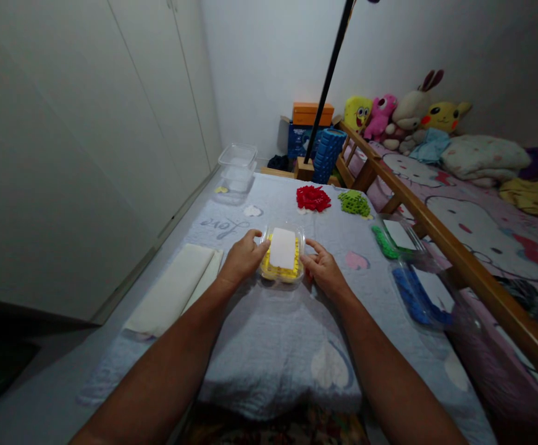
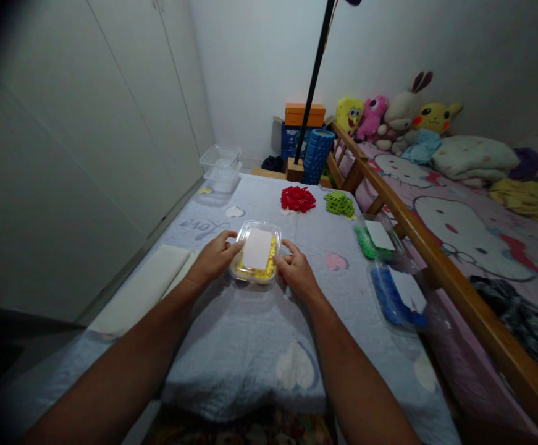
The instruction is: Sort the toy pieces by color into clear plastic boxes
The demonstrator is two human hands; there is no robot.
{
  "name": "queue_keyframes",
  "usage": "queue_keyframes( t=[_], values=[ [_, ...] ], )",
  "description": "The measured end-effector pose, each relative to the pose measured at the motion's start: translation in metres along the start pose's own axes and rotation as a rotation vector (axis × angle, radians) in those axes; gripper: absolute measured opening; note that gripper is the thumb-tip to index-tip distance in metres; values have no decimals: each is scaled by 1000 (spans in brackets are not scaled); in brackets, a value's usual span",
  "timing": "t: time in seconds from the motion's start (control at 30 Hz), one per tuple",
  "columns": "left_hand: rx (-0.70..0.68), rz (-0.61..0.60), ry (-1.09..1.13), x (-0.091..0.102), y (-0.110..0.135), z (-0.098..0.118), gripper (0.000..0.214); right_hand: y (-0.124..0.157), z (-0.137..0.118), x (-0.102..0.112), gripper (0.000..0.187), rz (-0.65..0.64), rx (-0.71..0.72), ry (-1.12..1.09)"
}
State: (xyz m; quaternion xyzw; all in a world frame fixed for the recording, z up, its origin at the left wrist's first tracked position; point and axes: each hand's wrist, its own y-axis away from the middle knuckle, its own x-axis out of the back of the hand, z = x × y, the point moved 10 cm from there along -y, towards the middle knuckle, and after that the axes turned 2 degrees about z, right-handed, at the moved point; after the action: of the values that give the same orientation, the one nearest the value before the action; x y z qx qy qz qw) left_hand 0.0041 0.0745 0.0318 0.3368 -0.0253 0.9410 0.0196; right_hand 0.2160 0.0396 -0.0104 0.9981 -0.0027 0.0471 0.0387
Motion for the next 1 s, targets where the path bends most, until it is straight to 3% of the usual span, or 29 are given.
queue_keyframes(
  t=[0.6,1.0],
  values=[
    [66,41,243,-11,-2,-11,29,1,-2,4,79,56,27,44],
    [83,57,436,-24,-5,-24,39,9,-1,-9,106,-38,-34,136]
  ],
)
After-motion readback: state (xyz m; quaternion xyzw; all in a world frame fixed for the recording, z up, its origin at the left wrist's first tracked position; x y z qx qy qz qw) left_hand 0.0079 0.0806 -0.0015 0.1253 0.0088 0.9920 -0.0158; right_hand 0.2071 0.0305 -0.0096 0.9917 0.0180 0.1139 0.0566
